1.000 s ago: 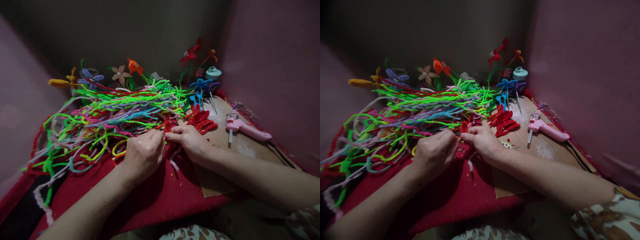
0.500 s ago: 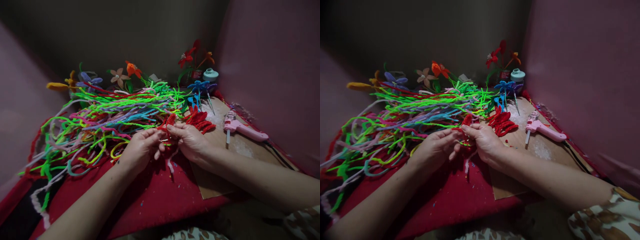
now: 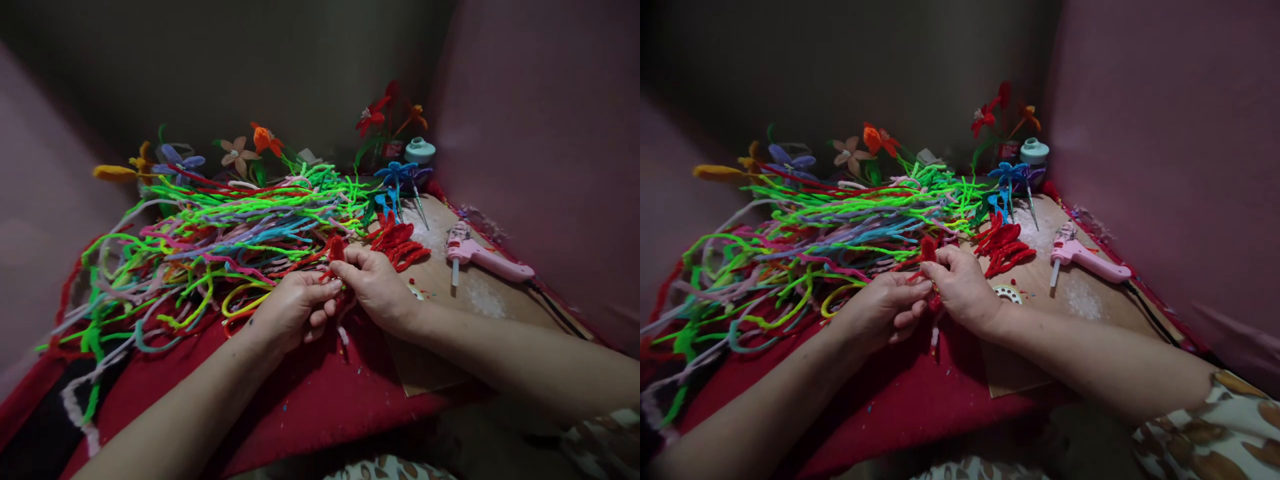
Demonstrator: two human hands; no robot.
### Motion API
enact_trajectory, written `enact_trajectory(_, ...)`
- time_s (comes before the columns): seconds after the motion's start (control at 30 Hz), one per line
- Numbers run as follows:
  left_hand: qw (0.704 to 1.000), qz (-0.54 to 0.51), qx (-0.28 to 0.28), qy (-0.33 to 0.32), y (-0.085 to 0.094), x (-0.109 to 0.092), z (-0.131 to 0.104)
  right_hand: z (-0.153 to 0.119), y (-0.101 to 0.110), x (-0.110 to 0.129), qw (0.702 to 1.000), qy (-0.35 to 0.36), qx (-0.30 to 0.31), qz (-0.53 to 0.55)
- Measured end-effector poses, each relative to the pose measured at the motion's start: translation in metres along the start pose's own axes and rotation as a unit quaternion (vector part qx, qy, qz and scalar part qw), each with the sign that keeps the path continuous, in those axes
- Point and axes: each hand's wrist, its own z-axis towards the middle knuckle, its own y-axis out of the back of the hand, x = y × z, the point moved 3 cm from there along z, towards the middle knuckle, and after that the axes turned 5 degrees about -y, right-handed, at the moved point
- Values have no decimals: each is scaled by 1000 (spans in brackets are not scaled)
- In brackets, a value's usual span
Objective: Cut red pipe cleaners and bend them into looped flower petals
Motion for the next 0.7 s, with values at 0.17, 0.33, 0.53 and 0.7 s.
enact_trajectory(0.17,968,232,-80,-57,14,-17,-8,9,6,-4,1000,14,-10,-12)
enact_trajectory(0.33,970,192,-68,-136,20,-35,-17,7,5,-3,999,-10,40,1)
enact_trajectory(0.53,975,107,-122,-153,22,-23,-9,1,-4,-8,982,-124,120,72)
enact_trajectory(0.7,977,71,-137,-147,23,-20,-9,3,-4,-13,972,-141,152,108)
